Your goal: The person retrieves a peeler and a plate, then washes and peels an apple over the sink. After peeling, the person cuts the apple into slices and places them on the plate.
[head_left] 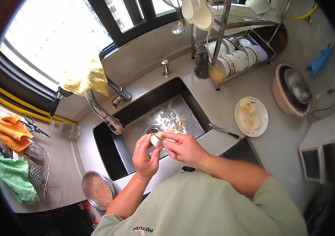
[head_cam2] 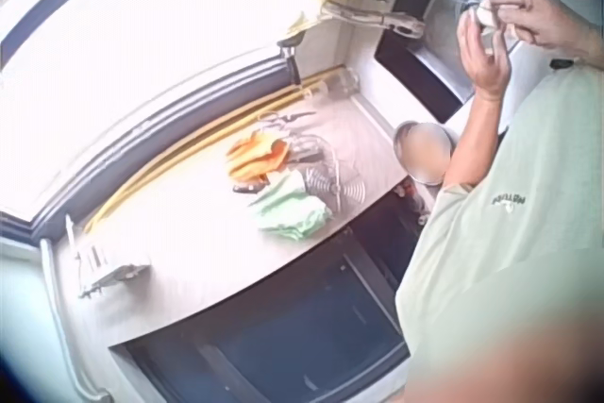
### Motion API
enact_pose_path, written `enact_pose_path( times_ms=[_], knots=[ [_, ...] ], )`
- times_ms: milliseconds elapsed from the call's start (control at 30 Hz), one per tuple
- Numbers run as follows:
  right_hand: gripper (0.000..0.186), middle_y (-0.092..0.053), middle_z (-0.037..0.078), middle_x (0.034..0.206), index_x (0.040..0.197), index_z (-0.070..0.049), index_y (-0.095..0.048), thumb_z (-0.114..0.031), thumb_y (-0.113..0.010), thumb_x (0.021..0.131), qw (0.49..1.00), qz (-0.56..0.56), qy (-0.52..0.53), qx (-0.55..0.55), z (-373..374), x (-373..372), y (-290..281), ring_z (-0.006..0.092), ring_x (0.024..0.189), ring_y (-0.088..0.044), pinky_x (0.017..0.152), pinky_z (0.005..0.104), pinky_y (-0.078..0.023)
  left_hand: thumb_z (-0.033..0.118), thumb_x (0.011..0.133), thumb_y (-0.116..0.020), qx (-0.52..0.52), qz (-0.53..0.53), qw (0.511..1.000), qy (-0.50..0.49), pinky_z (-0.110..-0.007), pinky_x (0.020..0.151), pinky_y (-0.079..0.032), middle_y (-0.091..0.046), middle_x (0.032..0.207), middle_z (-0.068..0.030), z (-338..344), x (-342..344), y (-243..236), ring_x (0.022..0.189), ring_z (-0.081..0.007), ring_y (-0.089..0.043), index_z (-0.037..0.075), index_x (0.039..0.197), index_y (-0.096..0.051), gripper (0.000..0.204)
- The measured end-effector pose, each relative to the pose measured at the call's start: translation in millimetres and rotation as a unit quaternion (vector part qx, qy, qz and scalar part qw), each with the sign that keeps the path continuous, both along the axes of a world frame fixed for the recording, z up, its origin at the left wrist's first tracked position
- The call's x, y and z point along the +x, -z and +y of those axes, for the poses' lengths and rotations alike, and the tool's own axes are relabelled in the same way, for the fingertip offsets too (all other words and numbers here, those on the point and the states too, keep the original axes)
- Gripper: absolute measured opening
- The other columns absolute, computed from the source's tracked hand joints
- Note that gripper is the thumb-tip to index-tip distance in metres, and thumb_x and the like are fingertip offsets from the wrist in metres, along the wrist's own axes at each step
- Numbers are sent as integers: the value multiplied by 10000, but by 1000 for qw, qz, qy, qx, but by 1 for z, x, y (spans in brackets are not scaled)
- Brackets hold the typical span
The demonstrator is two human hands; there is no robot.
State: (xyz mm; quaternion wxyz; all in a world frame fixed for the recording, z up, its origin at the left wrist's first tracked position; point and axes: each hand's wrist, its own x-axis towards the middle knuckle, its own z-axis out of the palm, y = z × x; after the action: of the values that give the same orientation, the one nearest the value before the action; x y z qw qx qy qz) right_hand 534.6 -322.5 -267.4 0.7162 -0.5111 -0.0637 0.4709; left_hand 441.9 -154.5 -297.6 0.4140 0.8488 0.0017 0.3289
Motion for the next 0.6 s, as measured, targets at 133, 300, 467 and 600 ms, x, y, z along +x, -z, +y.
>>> enact_pose_path(
  times_ms=[133,300,467,600],
  knots=[
    [520,-592,-4,736,1563,-118,-498,-285,-611,1084,997,68,-25,-29,-10,13,-3,35,490,-383,419,228,-306,-53,906,-754,-244,100,963,49,-312,976,-569,-666,1311,-165,1,-12,7,1156,-218,-681,-74,1382,-607,499],
    [650,-594,4,724,1626,-105,-382,-358,-602,1069,951,-99,37,-291,-1,46,41,56,527,-434,454,233,-351,16,948,-747,-471,108,870,95,-361,1068,-526,-660,1387,-162,7,-25,15,1234,-220,-648,-27,1444,-565,531],
    [539,-600,-7,727,1616,-87,-411,-204,-538,1106,993,-105,-33,-44,-13,-1,8,59,653,-525,617,240,-451,-74,933,-715,-434,79,896,49,-343,1046,-550,-627,1366,-136,4,-36,12,1254,-220,-630,-57,1410,-574,497],
    [518,-547,-21,731,1608,-102,-437,-206,-534,1111,988,-137,-60,-26,-5,-29,-2,62,654,-505,626,248,-455,-88,894,-753,-249,26,968,24,-341,1015,-593,-568,1361,-136,-6,-37,14,1216,-234,-648,-49,1404,-584,539]
  ],
)
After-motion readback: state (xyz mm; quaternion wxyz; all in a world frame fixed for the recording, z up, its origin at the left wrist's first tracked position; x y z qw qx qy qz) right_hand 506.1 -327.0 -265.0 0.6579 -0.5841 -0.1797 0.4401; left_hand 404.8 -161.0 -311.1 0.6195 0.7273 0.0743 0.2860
